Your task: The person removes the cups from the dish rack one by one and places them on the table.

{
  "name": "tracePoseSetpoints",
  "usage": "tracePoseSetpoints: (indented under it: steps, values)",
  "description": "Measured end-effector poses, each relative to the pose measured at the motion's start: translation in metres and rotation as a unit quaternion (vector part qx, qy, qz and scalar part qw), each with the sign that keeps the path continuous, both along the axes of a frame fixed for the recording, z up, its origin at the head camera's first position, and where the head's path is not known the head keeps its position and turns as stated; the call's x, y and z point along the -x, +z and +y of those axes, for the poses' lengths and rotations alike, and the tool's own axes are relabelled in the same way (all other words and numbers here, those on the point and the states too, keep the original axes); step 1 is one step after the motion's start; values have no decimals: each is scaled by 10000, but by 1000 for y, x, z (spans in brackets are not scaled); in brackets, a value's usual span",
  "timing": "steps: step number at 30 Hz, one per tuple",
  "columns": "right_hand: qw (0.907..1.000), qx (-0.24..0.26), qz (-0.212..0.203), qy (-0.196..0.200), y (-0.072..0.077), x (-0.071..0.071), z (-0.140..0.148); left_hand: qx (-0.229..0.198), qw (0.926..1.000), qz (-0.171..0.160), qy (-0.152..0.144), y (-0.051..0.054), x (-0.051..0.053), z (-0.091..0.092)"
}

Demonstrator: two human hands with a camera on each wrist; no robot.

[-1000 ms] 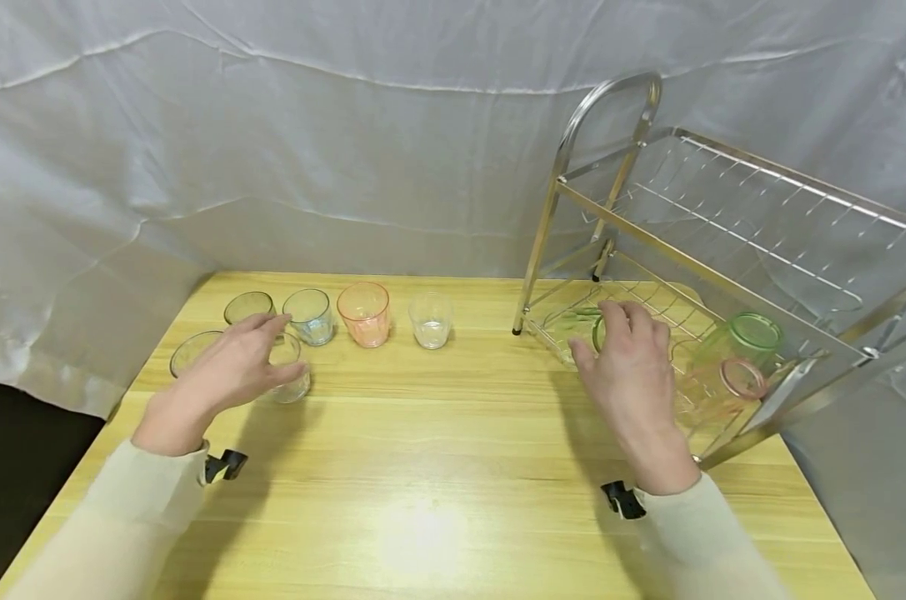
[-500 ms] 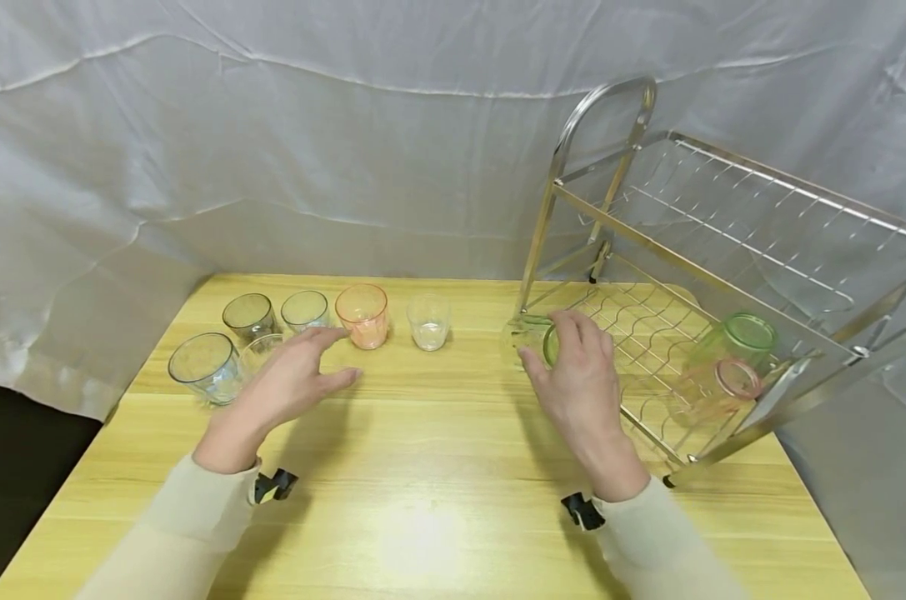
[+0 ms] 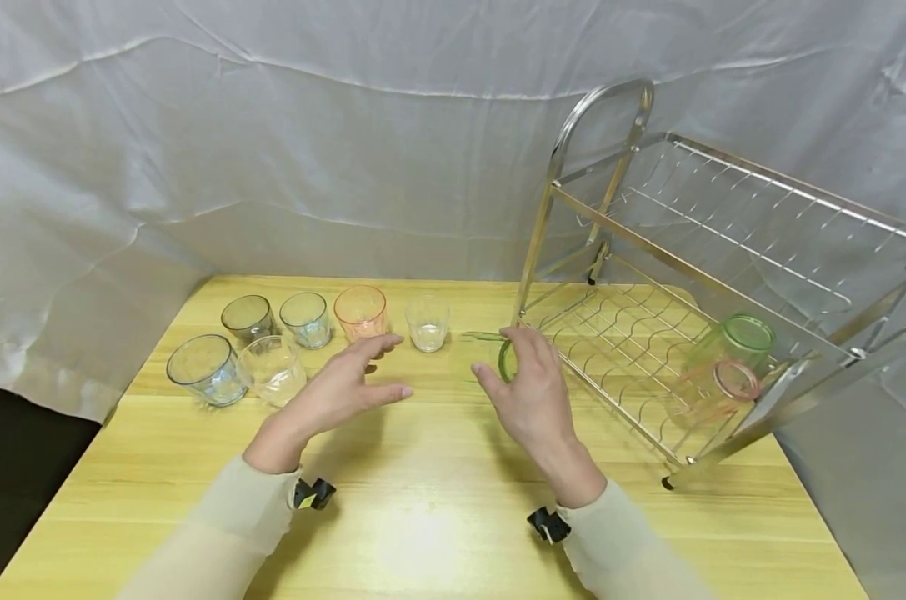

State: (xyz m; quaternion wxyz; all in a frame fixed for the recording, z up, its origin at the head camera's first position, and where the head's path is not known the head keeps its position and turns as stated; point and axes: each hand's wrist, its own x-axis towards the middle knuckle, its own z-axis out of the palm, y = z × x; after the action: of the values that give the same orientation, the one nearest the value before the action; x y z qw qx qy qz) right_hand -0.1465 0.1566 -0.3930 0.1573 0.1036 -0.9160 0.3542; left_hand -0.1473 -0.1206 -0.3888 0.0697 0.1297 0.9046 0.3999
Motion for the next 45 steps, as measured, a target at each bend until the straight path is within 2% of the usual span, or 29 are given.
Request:
tracePoseSetpoints:
  steps: [6,12,17,20,24,28,31,35,41,45]
  values:
    - [9986,343,-336,230,-3,-5,-16,-645,9977,-183,-136,-8,-2,8]
    - [9935,760,-753,396,0,-9,-26,-1272,9910,-342,-225,-12,-2,10]
    - [9864,1082,-1143,467,2,-11,-30,-1626,9850,-427,-379,-11,-1,12]
    - [9791,1379,-1389,549,3,-12,-32,-1758,9822,-457,-480,-12,-1,13]
    - [9632,1930,-1719,744,3,-12,-32,-1900,9791,-530,-496,-12,-2,13]
    - [9404,2549,-2036,958,3,-11,-32,-2154,9730,-655,-512,-13,-4,13]
    - [9215,2998,-2219,1079,2,-11,-33,-2424,9652,-775,-608,-13,-5,13]
    - [9019,3421,-2363,1175,1,-10,-33,-2719,9550,-905,-766,-15,-4,12]
    - [8803,3817,-2482,1334,-1,-10,-32,-2747,9548,-894,-700,-16,-4,11]
    - [8739,3906,-2529,1408,-3,-8,-31,-2788,9539,-939,-589,-16,-5,12]
